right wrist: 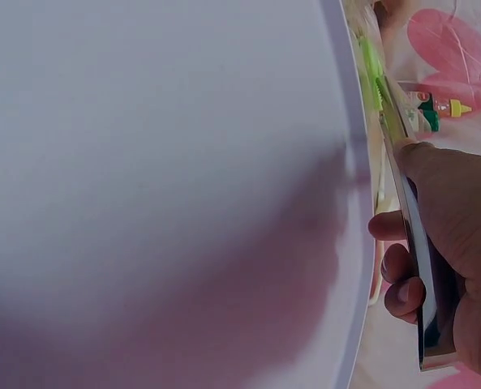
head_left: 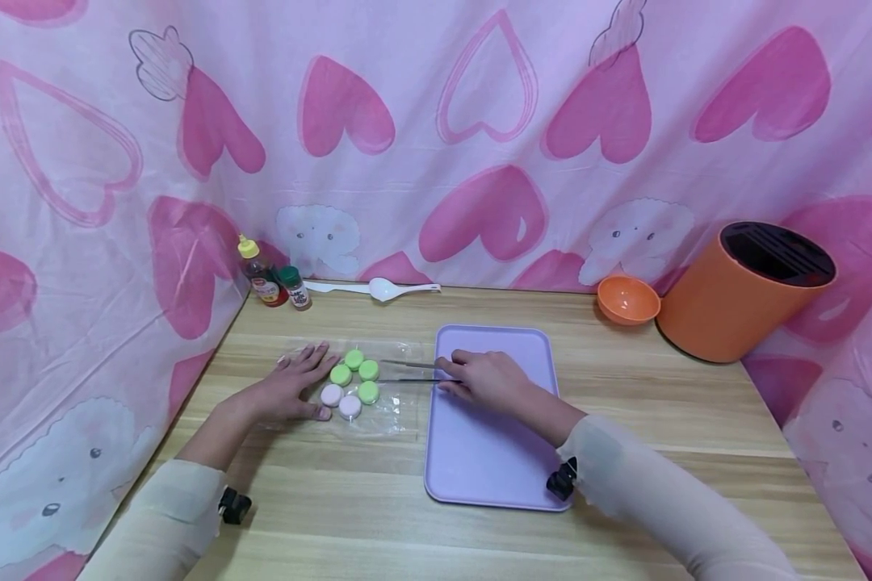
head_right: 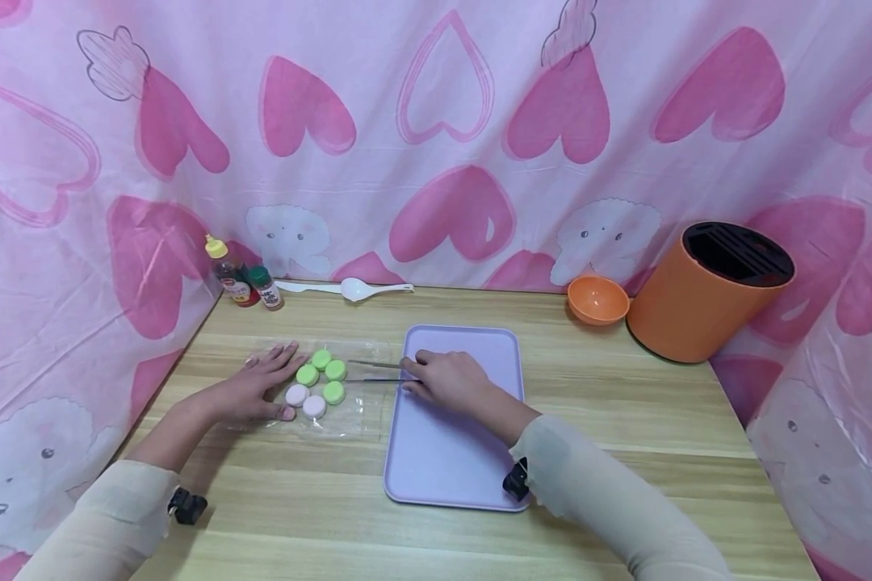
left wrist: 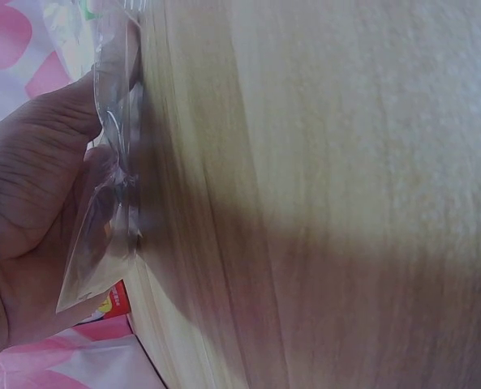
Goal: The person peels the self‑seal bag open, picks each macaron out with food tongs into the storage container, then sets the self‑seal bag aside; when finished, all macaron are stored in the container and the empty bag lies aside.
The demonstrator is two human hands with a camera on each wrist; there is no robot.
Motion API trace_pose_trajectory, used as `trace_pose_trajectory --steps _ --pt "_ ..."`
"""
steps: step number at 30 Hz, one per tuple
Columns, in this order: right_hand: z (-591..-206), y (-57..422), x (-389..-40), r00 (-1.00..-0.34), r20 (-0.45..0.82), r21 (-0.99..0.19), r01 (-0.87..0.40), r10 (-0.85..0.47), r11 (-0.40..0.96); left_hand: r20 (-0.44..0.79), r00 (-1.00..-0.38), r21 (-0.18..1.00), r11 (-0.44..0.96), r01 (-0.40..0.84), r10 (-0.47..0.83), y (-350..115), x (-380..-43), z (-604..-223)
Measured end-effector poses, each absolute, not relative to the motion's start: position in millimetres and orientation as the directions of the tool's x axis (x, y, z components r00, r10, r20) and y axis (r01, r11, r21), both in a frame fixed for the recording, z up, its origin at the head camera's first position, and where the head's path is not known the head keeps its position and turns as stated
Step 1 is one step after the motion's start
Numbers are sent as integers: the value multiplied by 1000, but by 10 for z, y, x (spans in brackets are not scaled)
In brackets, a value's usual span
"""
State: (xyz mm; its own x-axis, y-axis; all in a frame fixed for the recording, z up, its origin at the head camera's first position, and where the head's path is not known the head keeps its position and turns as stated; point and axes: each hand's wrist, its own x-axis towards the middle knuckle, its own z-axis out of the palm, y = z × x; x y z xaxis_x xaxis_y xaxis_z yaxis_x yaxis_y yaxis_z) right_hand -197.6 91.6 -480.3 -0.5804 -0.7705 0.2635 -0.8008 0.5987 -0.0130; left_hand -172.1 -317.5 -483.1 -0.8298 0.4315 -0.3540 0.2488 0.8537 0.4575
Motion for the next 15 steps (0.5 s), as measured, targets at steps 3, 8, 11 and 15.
trace_pose_trajectory --steps 3,8,11,15 --pt "-4818 890 -1978 -585 260 -17 -799 -769 602 -355 -830 460 853 246 431 -3174 -1720 -4831" --pt "-4840 850 -1982 -593 264 -21 -792 -761 610 -355 -830 469 850 239 429 -3169 -1714 -4814" --pt "-4848 829 -1983 -598 265 -27 -789 -757 614 -354 -831 469 850 239 429 -3168 -1715 -4812" --pt "-4862 800 -1984 -609 250 -43 -784 -753 620 -355 -830 465 851 243 430 -3175 -1720 -4824"
